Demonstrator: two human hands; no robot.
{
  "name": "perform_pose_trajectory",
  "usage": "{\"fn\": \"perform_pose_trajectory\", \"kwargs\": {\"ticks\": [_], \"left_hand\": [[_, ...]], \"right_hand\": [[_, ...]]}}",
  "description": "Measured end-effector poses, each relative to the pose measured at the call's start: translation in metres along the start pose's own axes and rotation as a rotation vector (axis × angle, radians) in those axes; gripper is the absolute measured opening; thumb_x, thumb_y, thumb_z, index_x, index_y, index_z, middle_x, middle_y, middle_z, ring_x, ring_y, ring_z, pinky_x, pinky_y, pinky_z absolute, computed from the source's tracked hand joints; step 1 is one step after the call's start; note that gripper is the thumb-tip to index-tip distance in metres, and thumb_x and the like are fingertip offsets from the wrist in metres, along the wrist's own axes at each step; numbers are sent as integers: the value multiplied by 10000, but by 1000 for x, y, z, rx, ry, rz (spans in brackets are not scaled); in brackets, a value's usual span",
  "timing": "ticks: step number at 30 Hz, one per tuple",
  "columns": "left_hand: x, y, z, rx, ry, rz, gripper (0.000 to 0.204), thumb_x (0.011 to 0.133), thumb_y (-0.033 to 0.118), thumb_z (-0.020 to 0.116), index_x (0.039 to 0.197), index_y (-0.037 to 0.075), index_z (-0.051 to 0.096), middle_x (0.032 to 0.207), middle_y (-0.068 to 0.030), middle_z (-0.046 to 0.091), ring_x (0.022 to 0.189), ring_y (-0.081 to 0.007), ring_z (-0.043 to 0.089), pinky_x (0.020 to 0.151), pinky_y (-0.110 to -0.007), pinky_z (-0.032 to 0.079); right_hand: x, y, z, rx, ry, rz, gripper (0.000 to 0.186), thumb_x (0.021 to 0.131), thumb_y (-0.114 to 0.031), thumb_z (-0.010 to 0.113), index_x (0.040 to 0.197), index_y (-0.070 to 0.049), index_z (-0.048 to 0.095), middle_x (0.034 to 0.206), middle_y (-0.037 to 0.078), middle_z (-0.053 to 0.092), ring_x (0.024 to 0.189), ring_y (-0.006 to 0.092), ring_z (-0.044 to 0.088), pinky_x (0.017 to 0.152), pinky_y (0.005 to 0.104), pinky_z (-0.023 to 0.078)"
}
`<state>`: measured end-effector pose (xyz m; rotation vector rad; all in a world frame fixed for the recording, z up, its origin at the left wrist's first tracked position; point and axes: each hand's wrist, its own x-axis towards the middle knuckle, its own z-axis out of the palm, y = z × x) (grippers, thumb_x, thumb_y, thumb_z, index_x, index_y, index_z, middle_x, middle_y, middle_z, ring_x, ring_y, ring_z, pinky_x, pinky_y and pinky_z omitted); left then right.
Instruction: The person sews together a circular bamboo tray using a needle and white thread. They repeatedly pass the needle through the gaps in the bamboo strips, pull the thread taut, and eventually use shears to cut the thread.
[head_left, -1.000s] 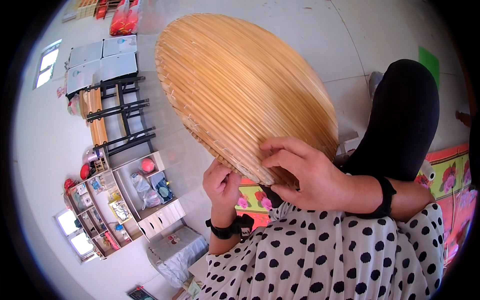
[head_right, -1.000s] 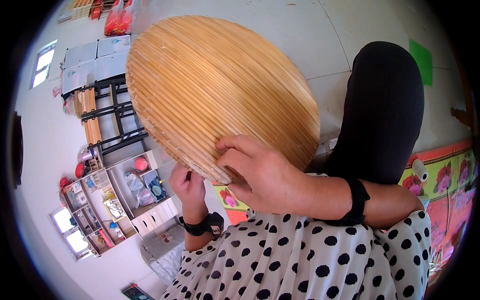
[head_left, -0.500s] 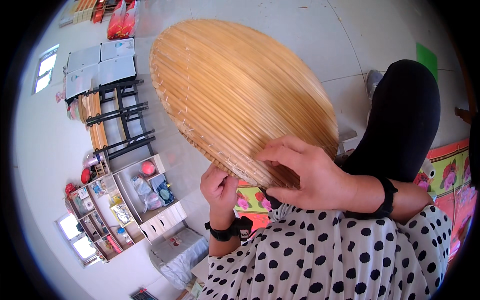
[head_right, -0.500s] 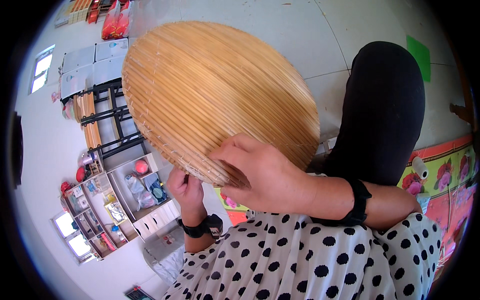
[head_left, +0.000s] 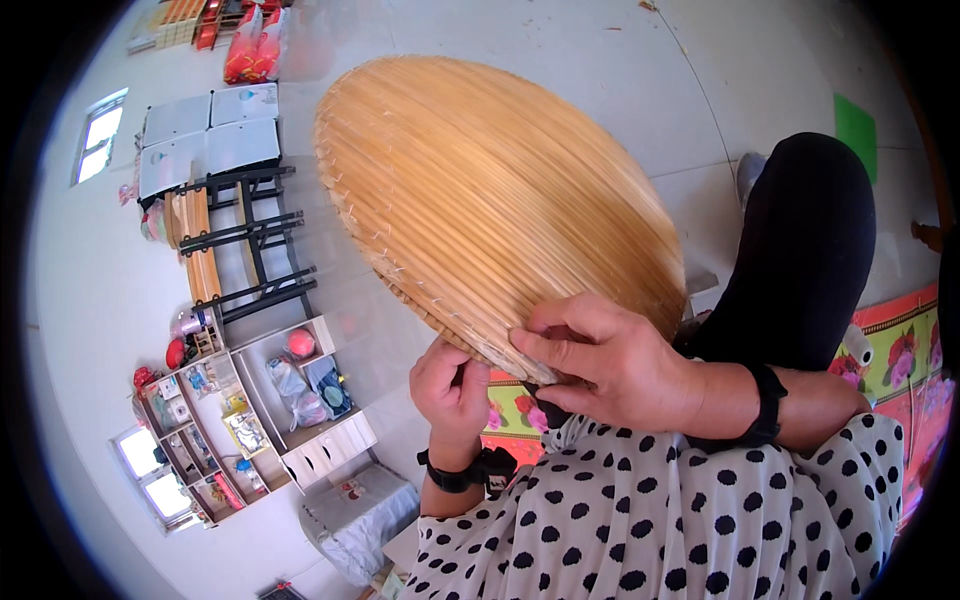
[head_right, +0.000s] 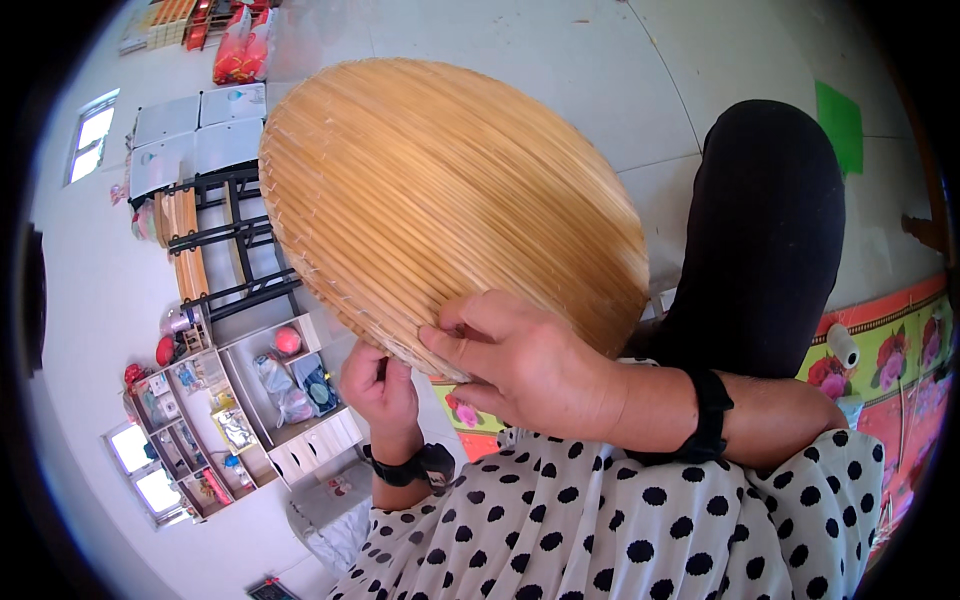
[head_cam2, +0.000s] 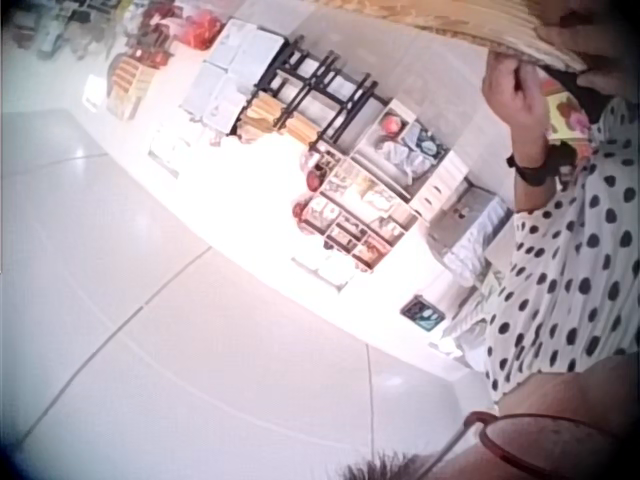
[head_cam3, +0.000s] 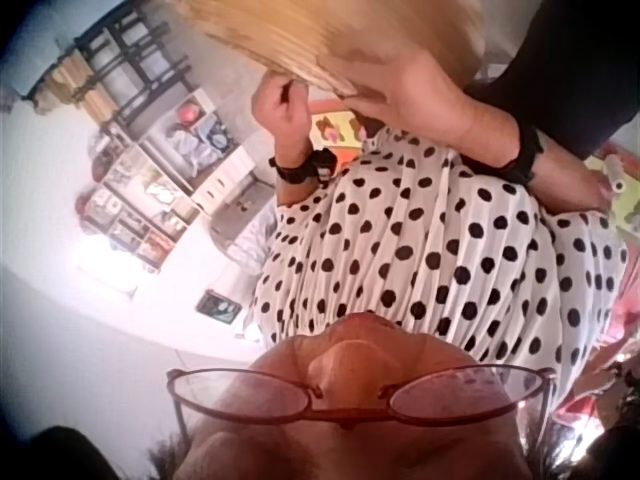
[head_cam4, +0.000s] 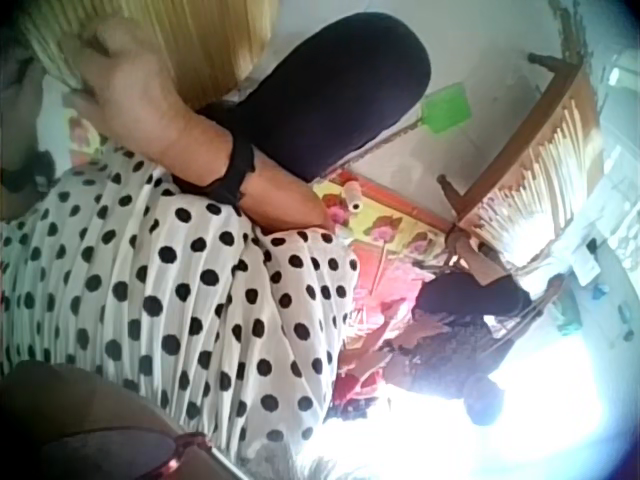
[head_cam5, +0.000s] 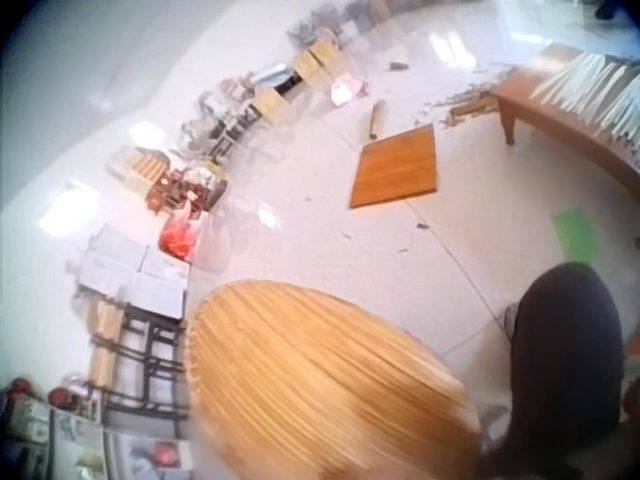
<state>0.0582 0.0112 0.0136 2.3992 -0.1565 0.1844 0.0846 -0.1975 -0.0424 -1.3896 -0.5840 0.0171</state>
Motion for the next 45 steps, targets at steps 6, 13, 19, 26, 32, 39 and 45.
{"fn": "perform_pose_trajectory", "kwargs": {"ticks": [6,13,19,26,32,39,45], "left_hand": [[-4,-1,-2,-30,-26,-21,149,897,112,633,892,-36,647,800,-52,658,720,-111,594,657,-230,455],[-12,-27,-15,-150,-183,-121,104,939,77,572,952,-25,595,728,-39,599,558,-68,510,505,-201,399],[-18,-11,-23,-187,-83,-268,47,822,-22,646,829,-9,601,643,-36,601,526,-44,504,475,-198,360],[-11,-14,-23,-91,-103,-198,80,780,-15,701,822,-8,632,650,-53,613,525,-78,515,482,-209,366],[-11,-13,-25,-36,-103,-106,88,769,-34,699,834,-5,647,644,-70,618,528,-107,530,492,-221,387],[-14,-11,-24,-68,-92,-167,101,775,-65,676,855,-18,636,680,-88,620,557,-128,546,508,-231,401],[-8,-3,-19,-25,-45,-103,99,790,-80,653,862,-15,633,649,-70,573,544,-123,500,498,-238,368]], "right_hand": [[1,-4,0,-23,-3,-27,557,652,-43,775,1180,0,605,1082,140,572,951,325,590,815,386,503],[1,-8,-1,-23,8,56,618,663,-45,772,1239,-23,548,1085,147,543,983,332,575,845,386,497],[0,-8,0,-15,-37,10,622,665,-55,778,1241,-22,546,1080,145,533,989,324,569,847,384,494],[-2,-5,2,-74,-26,3,595,670,-58,774,1220,-5,555,1080,147,524,991,324,562,852,383,486],[-2,-4,1,-60,-50,-9,580,675,-55,766,1213,10,559,1080,148,519,997,321,553,856,379,481],[-2,-3,2,-69,-36,-32,576,678,-47,758,1217,25,568,1073,146,525,987,318,554,847,377,482],[-2,-4,4,-61,10,-62,547,675,-28,755,1193,33,591,1071,137,550,970,310,560,830,367,488]]}}
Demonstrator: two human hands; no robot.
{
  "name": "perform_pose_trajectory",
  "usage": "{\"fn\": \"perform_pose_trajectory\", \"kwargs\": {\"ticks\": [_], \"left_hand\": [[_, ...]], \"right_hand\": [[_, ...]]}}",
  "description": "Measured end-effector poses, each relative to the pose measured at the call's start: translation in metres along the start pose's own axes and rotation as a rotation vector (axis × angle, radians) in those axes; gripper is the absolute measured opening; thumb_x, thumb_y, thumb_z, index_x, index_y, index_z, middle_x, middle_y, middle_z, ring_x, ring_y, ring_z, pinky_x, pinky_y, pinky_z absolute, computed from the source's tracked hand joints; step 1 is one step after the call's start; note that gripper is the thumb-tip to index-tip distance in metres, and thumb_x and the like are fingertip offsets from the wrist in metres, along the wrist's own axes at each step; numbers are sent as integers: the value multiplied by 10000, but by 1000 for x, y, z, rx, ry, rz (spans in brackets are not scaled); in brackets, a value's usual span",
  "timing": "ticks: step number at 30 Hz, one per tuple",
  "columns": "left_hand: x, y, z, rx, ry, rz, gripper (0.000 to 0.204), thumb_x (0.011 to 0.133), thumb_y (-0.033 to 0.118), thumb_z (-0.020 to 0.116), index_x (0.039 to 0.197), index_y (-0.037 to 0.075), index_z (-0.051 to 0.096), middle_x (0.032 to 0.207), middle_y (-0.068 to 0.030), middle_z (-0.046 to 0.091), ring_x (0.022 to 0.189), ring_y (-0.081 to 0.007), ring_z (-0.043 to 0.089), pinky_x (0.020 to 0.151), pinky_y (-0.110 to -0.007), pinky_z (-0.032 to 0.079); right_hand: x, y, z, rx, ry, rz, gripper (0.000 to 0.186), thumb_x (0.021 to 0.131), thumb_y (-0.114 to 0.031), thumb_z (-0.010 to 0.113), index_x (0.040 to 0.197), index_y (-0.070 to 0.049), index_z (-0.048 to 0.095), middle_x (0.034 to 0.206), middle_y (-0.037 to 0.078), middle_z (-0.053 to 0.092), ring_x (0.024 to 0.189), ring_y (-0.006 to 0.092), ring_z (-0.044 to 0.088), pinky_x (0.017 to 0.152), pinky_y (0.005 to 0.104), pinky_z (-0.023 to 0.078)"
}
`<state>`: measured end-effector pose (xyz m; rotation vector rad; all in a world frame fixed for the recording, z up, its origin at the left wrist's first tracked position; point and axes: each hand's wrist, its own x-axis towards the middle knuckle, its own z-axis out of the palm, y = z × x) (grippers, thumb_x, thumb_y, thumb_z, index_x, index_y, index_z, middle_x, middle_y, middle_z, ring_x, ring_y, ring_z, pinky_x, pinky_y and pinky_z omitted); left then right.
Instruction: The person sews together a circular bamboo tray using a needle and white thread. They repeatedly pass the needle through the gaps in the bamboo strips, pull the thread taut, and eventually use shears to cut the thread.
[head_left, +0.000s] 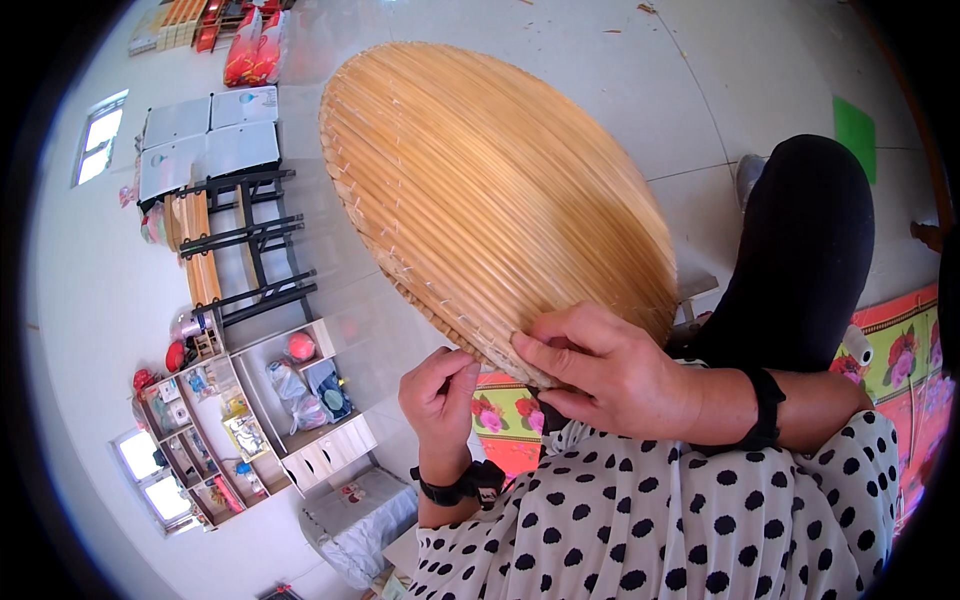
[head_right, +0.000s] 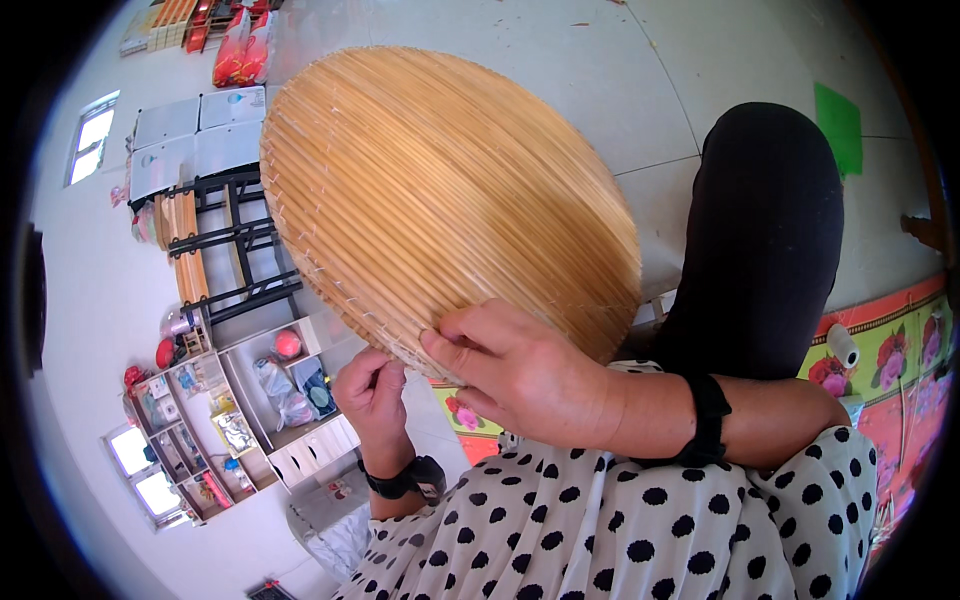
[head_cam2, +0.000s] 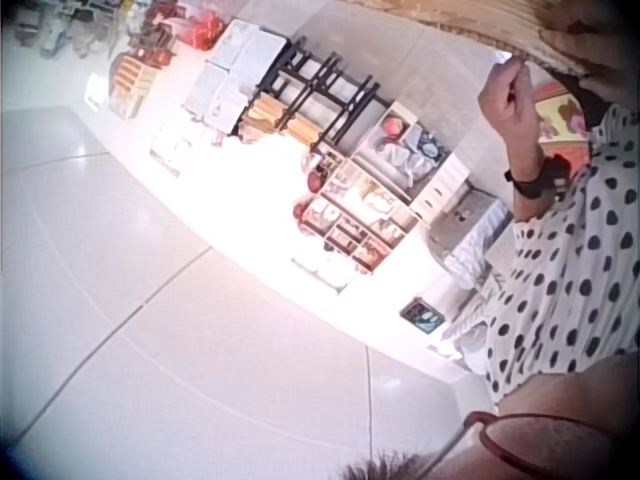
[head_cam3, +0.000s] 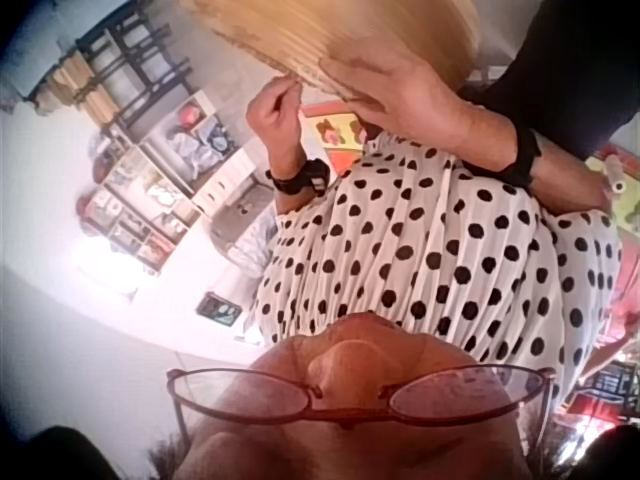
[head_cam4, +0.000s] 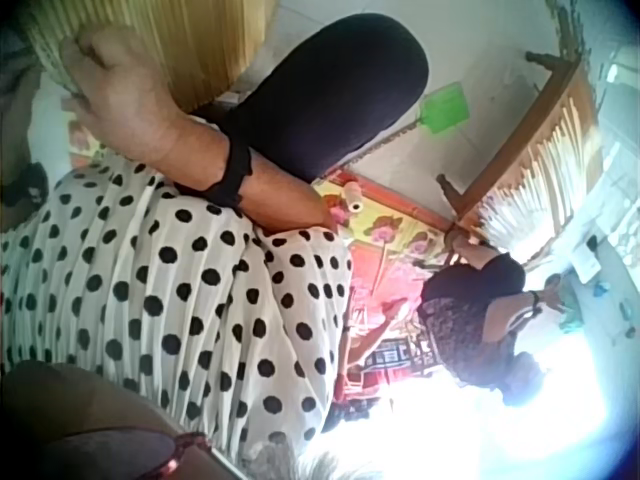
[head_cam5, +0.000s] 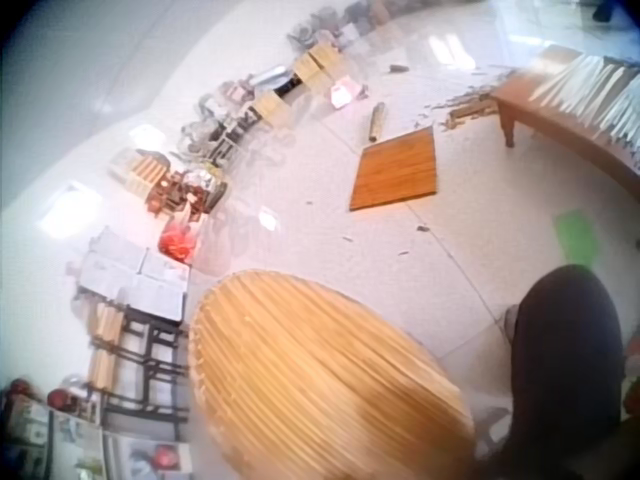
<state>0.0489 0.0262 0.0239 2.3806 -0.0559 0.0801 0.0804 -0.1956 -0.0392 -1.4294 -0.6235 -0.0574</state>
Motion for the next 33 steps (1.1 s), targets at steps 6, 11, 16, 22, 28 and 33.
{"fn": "perform_pose_trajectory", "kwargs": {"ticks": [6,11,16,22,28,33], "left_hand": [[-1,-7,7,-59,42,-1,79,804,-71,651,858,-16,633,646,-66,565,546,-120,493,496,-241,362],[3,-3,9,-78,26,-2,61,808,-75,638,835,-22,626,685,-80,609,574,-130,540,525,-240,404],[6,-5,10,-84,19,-11,43,811,-69,639,809,-27,629,734,-99,656,629,-140,602,580,-241,457],[10,-8,16,-98,38,58,75,880,36,639,896,-29,675,696,-32,631,605,-71,544,549,-203,423],[13,0,16,-61,15,18,111,893,77,647,916,-28,676,699,-19,622,609,-56,529,542,-192,402],[13,6,15,-110,-28,-89,155,919,95,620,1019,-24,615,727,-16,606,590,-59,517,525,-190,386]], "right_hand": [[1,0,0,-23,32,-7,544,671,-21,758,1190,27,600,1066,129,563,944,302,574,806,361,503],[1,1,0,-44,52,-21,523,674,-23,758,1173,30,610,1069,127,571,940,298,579,796,362,508],[3,0,-2,-43,47,-19,510,680,-24,754,1166,32,611,1070,129,570,939,299,579,792,364,507],[2,1,-3,-41,36,-22,521,676,-27,755,1170,38,605,1073,133,564,939,308,575,799,370,504],[2,0,-2,-47,27,-18,539,663,-34,763,1173,34,604,1074,134,562,941,312,576,801,377,505],[2,0,0,-45,33,1,555,671,-41,769,1195,14,595,1073,132,563,955,314,584,812,377,512]]}}
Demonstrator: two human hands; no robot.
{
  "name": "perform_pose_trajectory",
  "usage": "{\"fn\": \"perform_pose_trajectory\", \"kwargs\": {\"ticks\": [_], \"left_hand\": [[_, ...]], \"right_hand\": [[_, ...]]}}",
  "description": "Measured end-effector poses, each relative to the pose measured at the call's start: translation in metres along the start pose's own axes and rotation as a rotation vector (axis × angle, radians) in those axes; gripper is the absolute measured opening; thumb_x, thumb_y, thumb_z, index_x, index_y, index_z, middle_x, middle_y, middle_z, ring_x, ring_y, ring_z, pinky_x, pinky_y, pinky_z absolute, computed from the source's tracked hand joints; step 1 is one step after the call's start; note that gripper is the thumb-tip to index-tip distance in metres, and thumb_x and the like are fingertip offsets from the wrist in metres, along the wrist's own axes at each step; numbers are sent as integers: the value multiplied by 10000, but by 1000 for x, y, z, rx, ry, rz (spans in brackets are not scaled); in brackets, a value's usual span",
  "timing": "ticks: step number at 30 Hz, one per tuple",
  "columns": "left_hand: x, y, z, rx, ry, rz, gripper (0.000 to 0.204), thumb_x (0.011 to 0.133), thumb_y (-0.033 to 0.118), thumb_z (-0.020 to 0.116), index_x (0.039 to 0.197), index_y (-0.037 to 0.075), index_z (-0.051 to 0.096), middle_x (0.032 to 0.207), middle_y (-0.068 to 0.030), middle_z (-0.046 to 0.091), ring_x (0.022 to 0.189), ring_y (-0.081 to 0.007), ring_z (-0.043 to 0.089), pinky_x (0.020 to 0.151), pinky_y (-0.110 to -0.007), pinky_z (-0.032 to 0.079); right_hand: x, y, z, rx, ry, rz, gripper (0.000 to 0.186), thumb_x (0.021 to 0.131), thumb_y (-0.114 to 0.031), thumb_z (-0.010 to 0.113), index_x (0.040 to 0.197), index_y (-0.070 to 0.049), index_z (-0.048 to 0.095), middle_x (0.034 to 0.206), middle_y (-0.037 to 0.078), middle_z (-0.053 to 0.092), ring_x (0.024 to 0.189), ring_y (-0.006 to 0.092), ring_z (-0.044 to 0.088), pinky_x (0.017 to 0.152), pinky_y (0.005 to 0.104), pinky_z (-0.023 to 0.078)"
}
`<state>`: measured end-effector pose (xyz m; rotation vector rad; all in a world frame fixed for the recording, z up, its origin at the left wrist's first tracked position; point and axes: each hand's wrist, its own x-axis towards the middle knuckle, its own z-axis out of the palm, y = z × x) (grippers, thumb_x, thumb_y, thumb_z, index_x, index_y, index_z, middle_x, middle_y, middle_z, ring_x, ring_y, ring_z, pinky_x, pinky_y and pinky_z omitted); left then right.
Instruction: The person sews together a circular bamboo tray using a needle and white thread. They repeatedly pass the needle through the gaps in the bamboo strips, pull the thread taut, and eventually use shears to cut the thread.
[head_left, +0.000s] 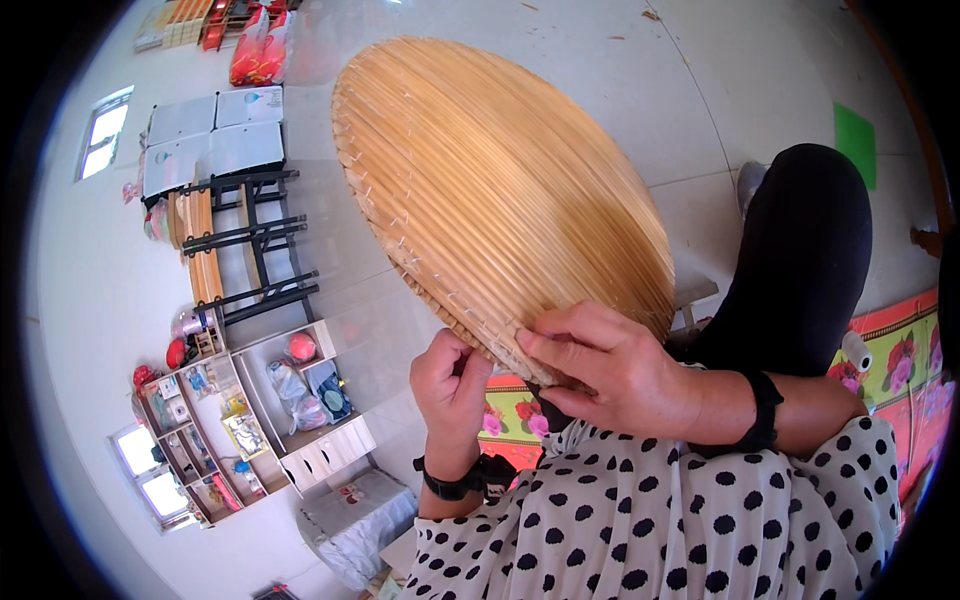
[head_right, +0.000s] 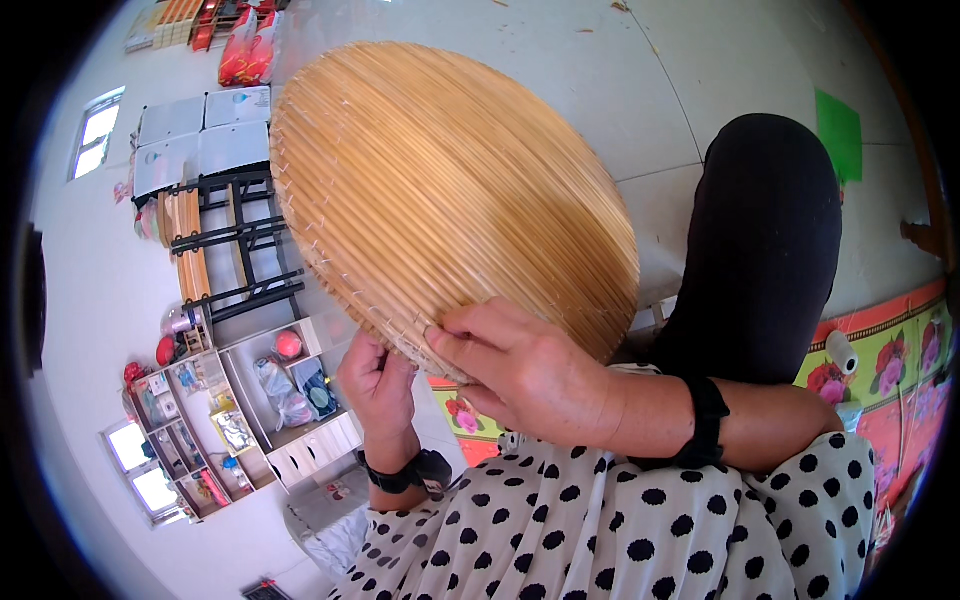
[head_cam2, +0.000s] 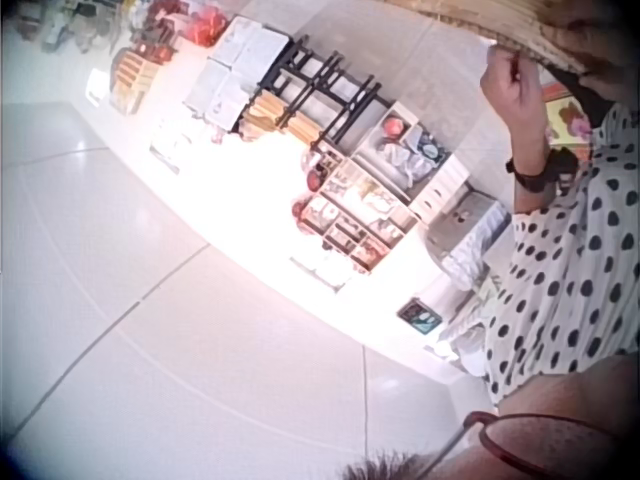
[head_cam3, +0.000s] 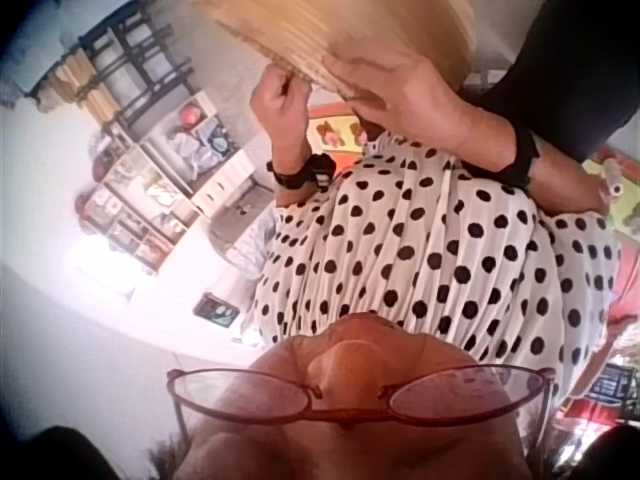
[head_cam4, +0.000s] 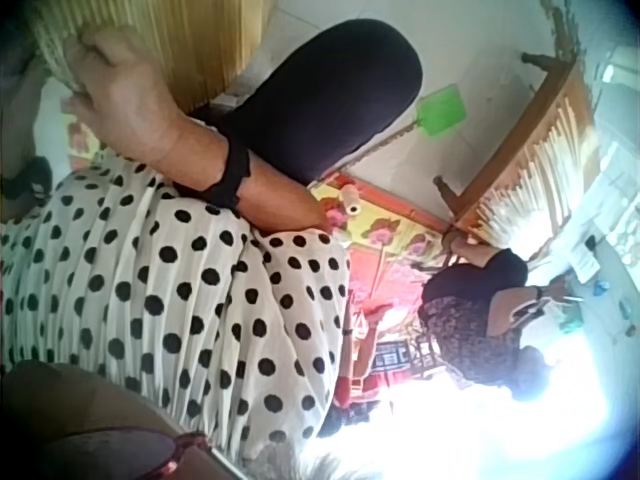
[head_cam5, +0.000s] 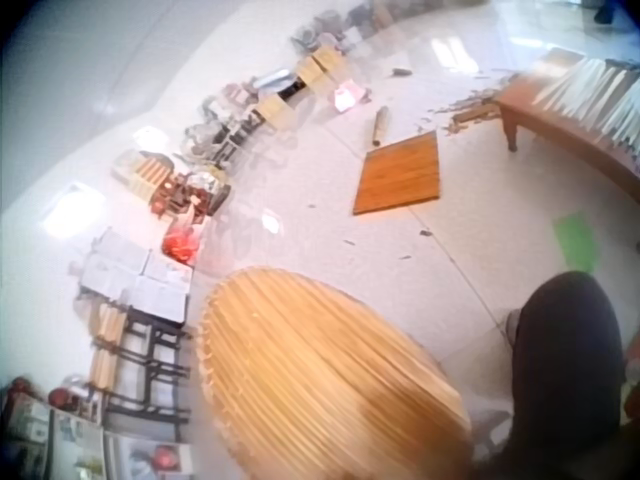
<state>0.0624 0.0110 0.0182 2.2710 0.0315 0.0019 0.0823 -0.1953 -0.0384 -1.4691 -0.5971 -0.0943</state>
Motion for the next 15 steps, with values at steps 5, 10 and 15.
{"fn": "perform_pose_trajectory", "kwargs": {"ticks": [5,10,15], "left_hand": [[3,23,2,-54,19,-107,74,894,-5,577,865,-13,510,679,-48,614,616,-76,571,580,-218,459],[-2,21,-3,-26,-23,-101,45,896,-37,536,865,-18,509,670,-59,611,585,-93,583,558,-227,468],[2,24,0,-77,-41,-142,42,899,-53,513,868,-25,516,694,-81,638,598,-107,620,556,-233,492]], "right_hand": [[4,-3,-2,36,-21,97,593,688,-56,772,1243,-11,570,1075,134,561,961,316,585,820,376,512],[4,-4,-2,3,-48,40,609,690,-48,765,1262,-1,560,1073,137,557,965,315,581,818,373,507],[4,-4,-4,5,-54,23,608,682,-10,748,1259,18,558,1072,141,555,961,318,582,816,369,505]]}}
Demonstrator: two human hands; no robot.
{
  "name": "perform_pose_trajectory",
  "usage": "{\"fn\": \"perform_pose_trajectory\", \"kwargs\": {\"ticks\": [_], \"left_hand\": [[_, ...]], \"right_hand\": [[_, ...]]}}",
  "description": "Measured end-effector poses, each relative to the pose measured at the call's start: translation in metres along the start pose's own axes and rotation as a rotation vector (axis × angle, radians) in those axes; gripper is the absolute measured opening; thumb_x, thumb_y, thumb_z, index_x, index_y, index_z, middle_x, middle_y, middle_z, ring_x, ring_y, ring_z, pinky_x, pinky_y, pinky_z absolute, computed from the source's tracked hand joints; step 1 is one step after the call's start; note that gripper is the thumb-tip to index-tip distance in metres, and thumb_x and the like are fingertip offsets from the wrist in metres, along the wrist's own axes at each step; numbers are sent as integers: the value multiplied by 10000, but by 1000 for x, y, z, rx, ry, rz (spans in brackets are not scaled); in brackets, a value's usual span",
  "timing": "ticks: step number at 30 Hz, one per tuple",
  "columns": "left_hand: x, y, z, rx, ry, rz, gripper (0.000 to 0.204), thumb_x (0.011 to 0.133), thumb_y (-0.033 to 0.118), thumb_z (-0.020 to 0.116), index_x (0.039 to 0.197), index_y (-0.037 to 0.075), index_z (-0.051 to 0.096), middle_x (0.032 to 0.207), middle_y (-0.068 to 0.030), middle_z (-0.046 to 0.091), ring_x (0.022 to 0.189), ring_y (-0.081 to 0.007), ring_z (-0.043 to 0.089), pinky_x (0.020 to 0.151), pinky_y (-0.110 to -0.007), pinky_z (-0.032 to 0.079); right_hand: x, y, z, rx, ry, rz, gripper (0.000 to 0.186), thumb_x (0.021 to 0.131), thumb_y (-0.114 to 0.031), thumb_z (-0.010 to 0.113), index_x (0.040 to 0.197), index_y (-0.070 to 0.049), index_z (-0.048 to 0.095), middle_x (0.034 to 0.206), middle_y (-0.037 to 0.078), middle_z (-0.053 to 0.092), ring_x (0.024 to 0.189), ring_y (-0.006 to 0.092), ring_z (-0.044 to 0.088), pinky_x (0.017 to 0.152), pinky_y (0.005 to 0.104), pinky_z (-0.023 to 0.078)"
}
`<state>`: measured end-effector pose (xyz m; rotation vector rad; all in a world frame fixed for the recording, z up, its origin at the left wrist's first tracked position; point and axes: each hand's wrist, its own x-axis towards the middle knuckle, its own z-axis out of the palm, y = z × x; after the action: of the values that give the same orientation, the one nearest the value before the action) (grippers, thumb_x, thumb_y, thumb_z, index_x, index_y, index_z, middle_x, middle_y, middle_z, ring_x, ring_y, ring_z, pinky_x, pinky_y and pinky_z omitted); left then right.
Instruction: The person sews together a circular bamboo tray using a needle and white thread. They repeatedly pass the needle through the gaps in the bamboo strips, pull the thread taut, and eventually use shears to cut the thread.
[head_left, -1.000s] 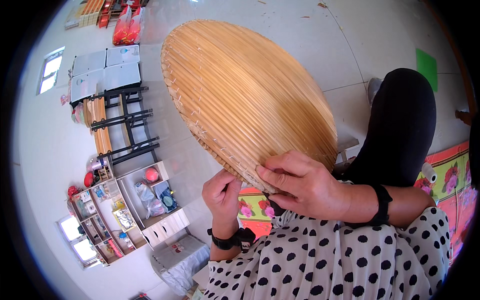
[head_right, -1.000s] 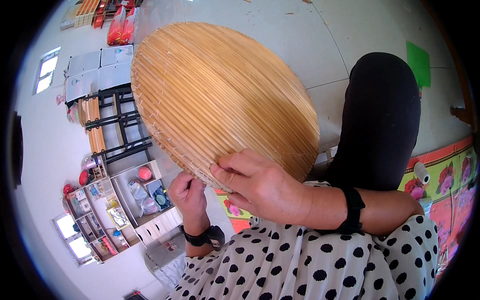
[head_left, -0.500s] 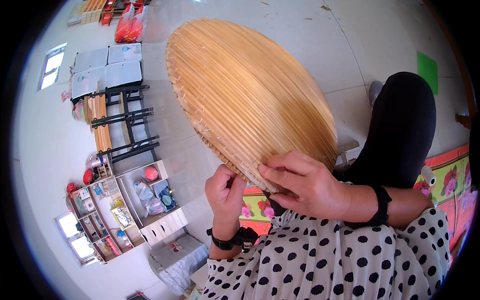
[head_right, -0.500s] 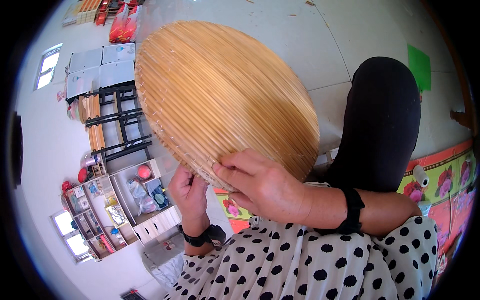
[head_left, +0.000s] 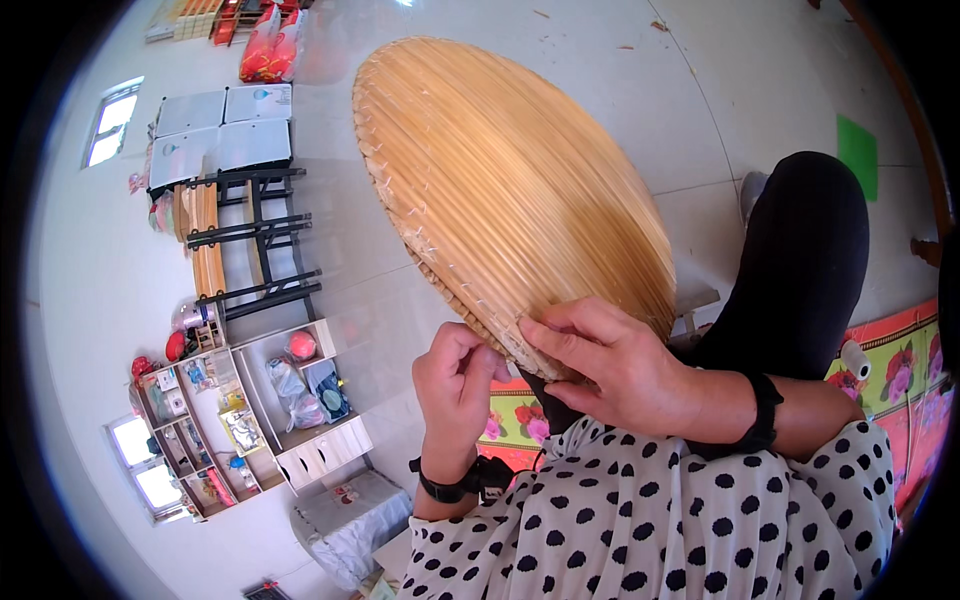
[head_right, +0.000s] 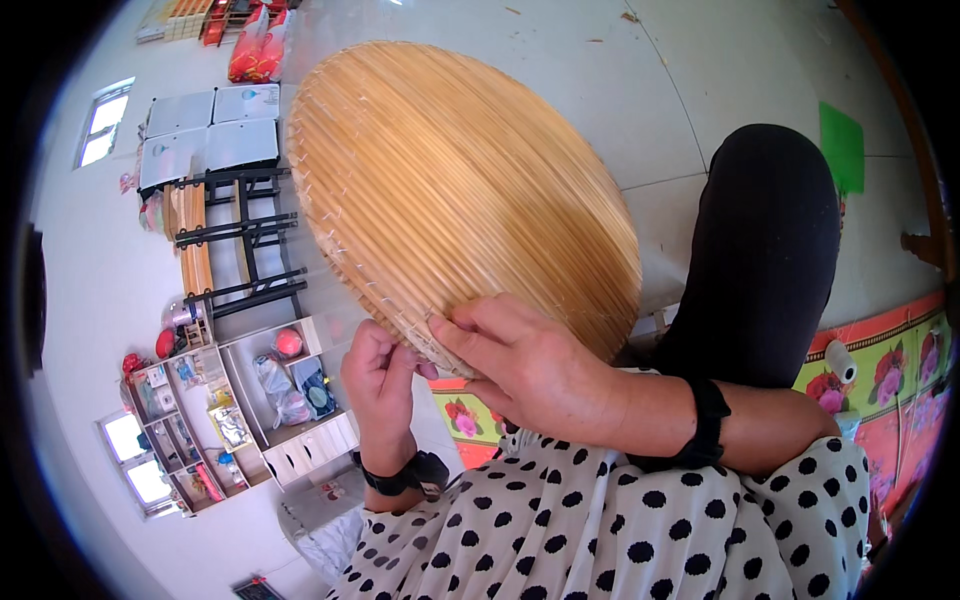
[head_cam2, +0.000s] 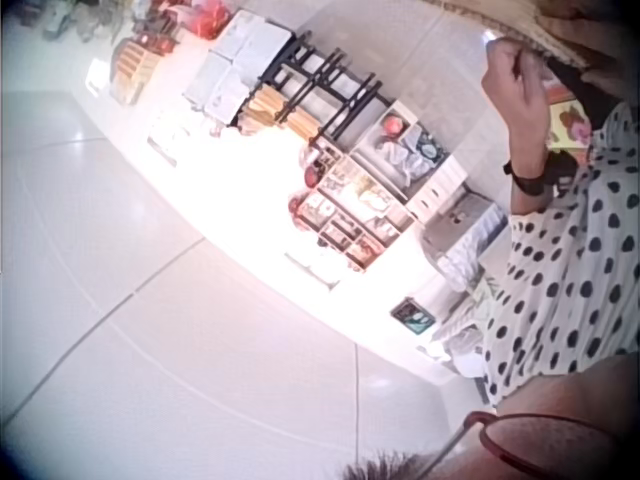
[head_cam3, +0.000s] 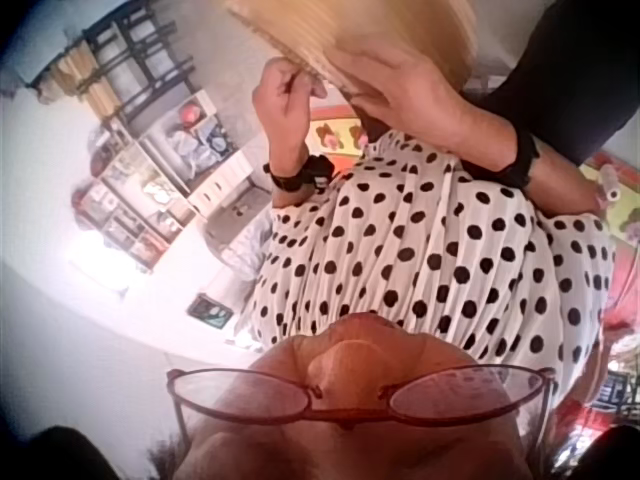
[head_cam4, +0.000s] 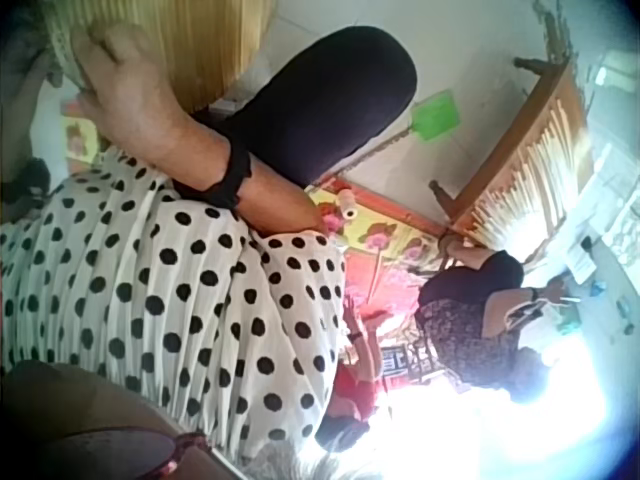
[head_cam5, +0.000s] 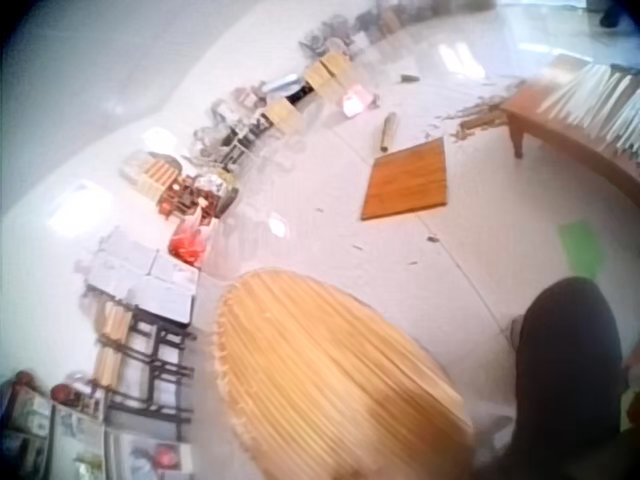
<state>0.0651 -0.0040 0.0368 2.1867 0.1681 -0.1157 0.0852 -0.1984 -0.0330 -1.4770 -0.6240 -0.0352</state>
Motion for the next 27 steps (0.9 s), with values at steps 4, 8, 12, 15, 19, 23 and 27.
{"fn": "perform_pose_trajectory", "kwargs": {"ticks": [4,8,12,15,19,23,27], "left_hand": [[8,19,13,-56,12,-46,25,904,-58,502,913,-35,496,769,-112,669,636,-134,659,564,-244,533],[9,24,16,-102,26,-104,99,912,-63,487,996,-35,443,833,-143,677,662,-162,678,576,-255,556],[11,35,22,-84,49,-105,125,922,-56,478,1025,-28,413,847,-162,675,666,-166,678,584,-259,557],[10,38,20,-129,15,-78,117,942,-14,478,1041,-26,416,866,-166,673,658,-169,673,582,-262,549],[24,42,-16,151,59,-11,196,987,139,475,1131,9,449,1011,-159,652,697,-180,668,601,-251,520],[78,39,-28,-4,324,41,433,979,337,516,1279,32,449,1118,-122,631,798,-185,662,650,-266,512],[113,42,-21,-382,0,-111,557,905,311,623,1316,-14,435,1124,-125,624,908,-197,647,734,-313,529]], "right_hand": [[-2,-1,1,56,-8,26,604,681,18,733,1258,24,556,1081,151,555,960,327,589,811,370,508],[-3,-1,0,51,-2,33,600,682,28,727,1258,21,559,1095,156,557,969,330,596,803,369,514],[-5,-1,1,33,1,38,604,678,34,726,1259,15,562,1104,157,559,974,330,598,800,365,520],[-4,-2,3,4,24,6,612,673,38,728,1262,12,561,1099,158,560,973,335,598,799,362,523],[-5,-7,3,-43,31,35,627,664,28,743,1264,1,562,1096,160,561,975,345,596,804,364,521],[-5,-10,10,-85,25,60,631,666,14,752,1267,-10,562,1104,163,558,986,349,589,822,368,513],[-6,-10,21,-112,25,68,623,674,7,750,1269,-14,562,1118,162,554,1003,349,580,846,368,502]]}}
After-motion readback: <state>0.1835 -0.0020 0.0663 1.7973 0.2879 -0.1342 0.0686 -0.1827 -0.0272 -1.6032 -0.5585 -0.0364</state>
